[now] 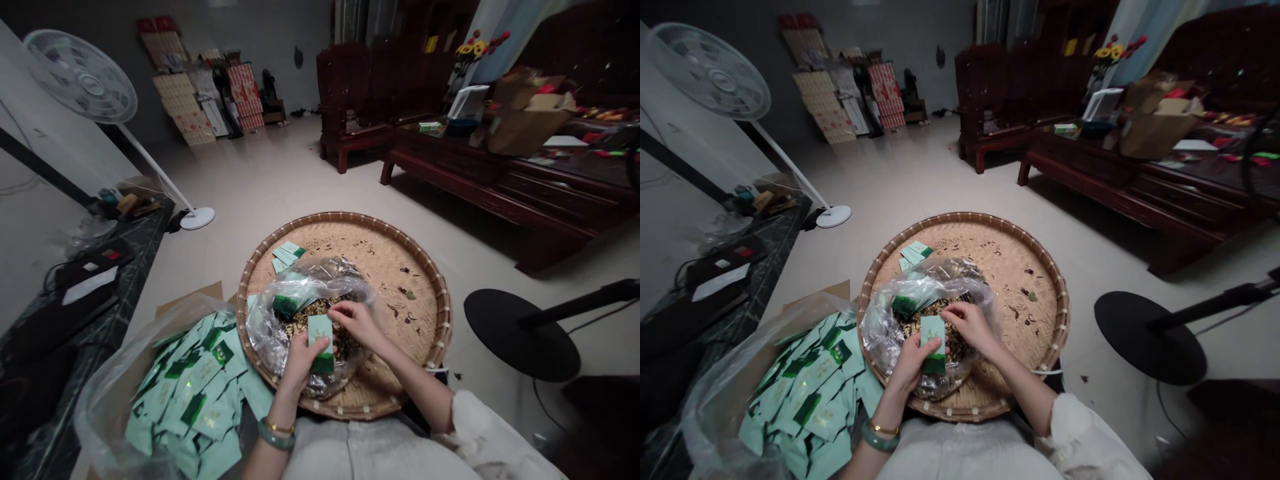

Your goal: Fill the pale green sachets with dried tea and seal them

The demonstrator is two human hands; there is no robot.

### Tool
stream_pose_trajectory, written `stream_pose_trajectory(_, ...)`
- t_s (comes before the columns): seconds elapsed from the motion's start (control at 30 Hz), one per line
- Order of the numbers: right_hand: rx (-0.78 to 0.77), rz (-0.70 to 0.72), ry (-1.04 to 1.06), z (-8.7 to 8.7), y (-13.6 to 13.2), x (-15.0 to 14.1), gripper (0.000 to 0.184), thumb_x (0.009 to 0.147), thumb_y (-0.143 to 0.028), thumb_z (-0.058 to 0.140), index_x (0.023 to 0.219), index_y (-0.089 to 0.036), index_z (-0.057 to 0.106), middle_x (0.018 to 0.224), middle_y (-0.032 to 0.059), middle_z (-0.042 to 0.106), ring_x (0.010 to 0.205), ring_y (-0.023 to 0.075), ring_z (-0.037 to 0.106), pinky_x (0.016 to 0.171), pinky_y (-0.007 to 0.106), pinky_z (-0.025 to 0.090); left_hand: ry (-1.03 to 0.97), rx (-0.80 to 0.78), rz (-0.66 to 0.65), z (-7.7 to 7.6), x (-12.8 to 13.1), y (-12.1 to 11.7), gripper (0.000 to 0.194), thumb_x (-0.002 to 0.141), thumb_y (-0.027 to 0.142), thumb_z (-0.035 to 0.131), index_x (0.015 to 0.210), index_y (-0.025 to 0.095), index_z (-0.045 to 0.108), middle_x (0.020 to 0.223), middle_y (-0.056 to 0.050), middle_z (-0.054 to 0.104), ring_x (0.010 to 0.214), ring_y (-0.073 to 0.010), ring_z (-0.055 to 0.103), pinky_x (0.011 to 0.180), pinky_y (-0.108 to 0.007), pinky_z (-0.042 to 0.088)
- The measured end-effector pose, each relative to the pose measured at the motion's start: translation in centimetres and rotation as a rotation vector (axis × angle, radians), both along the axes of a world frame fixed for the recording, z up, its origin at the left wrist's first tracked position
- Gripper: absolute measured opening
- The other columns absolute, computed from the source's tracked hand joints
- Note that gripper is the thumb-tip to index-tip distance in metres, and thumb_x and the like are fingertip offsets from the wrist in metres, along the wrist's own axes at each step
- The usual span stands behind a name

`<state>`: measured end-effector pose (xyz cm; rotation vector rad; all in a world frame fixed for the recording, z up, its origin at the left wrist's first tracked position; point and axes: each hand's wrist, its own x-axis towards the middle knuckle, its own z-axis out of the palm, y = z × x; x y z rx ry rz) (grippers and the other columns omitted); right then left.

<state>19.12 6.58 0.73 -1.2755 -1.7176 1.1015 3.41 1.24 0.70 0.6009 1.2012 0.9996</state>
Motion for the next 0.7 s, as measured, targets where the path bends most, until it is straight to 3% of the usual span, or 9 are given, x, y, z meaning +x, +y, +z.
stream_pose_trajectory(0.07,0.180,-0.066,-0.228,-0.4,-0.4,0.5,0.025,0.084,-0.028,0.055,0.103,-0.015,0.064,0.098,0.0102,0.065,0.092,0.0228,0.058,0.082,0.037,0.049,-0.019,-0.013,0.066,-0.2,-0.1,0.0,0.047,0.049,0.037,0.084,0.082,0.008,0.068,0.074,-0.010,0.072,0.062,-0.0209,0.068,0.057,-0.028,0.053)
stream_pose_trajectory(0.13,0.267,-0.094,-0.503,-1.2,-1.0,0.9,0.042,0.080,-0.019,0.057,0.122,-0.013,0.053,0.114,0.0164,0.057,0.104,0.0285,0.052,0.086,0.044,0.047,-0.044,-0.019,0.114,-0.3,-0.1,0.1,0.049,0.049,0.038,0.084,0.085,0.009,0.067,0.078,-0.011,0.073,0.066,-0.0218,0.069,0.058,-0.029,0.054)
stream_pose_trajectory(0.2,0.265,-0.085,-0.709,-1.9,-1.3,1.0,0.056,0.076,-0.009,0.056,0.131,-0.010,0.044,0.122,0.0211,0.051,0.108,0.0311,0.049,0.086,0.045,0.047,-0.067,-0.026,0.132,-0.3,-0.2,0.2,0.050,0.049,0.038,0.084,0.086,0.009,0.066,0.082,-0.011,0.073,0.068,-0.0222,0.069,0.058,-0.029,0.055)
stream_pose_trajectory(0.3,0.238,-0.076,-0.848,-2.6,-1.3,0.8,0.063,0.074,-0.003,0.051,0.135,-0.009,0.038,0.120,0.0211,0.051,0.106,0.0305,0.049,0.087,0.043,0.047,-0.079,-0.034,0.130,-0.2,-0.4,0.2,0.049,0.048,0.036,0.085,0.085,0.009,0.066,0.082,-0.011,0.072,0.069,-0.0223,0.069,0.058,-0.028,0.055)
stream_pose_trajectory(0.53,0.233,-0.107,-0.880,-3.2,-0.6,0.1,0.062,0.075,-0.009,0.054,0.134,-0.008,0.039,0.114,0.0223,0.057,0.104,0.0323,0.050,0.084,0.044,0.047,-0.027,-0.006,0.130,0.0,-0.9,0.1,0.051,0.048,0.038,0.084,0.085,0.007,0.068,0.072,-0.010,0.072,0.064,-0.0212,0.068,0.057,-0.027,0.054)
stream_pose_trajectory(0.7,0.120,-0.010,-0.469,-2.6,-0.2,2.4,0.055,0.079,-0.020,0.057,0.132,-0.010,0.044,0.118,0.0174,0.059,0.109,0.0278,0.053,0.094,0.044,0.043,0.012,-0.004,0.131,0.0,-1.3,0.0,0.050,0.047,0.040,0.085,0.082,0.008,0.069,0.069,-0.009,0.071,0.057,-0.0195,0.067,0.052,-0.026,0.053)
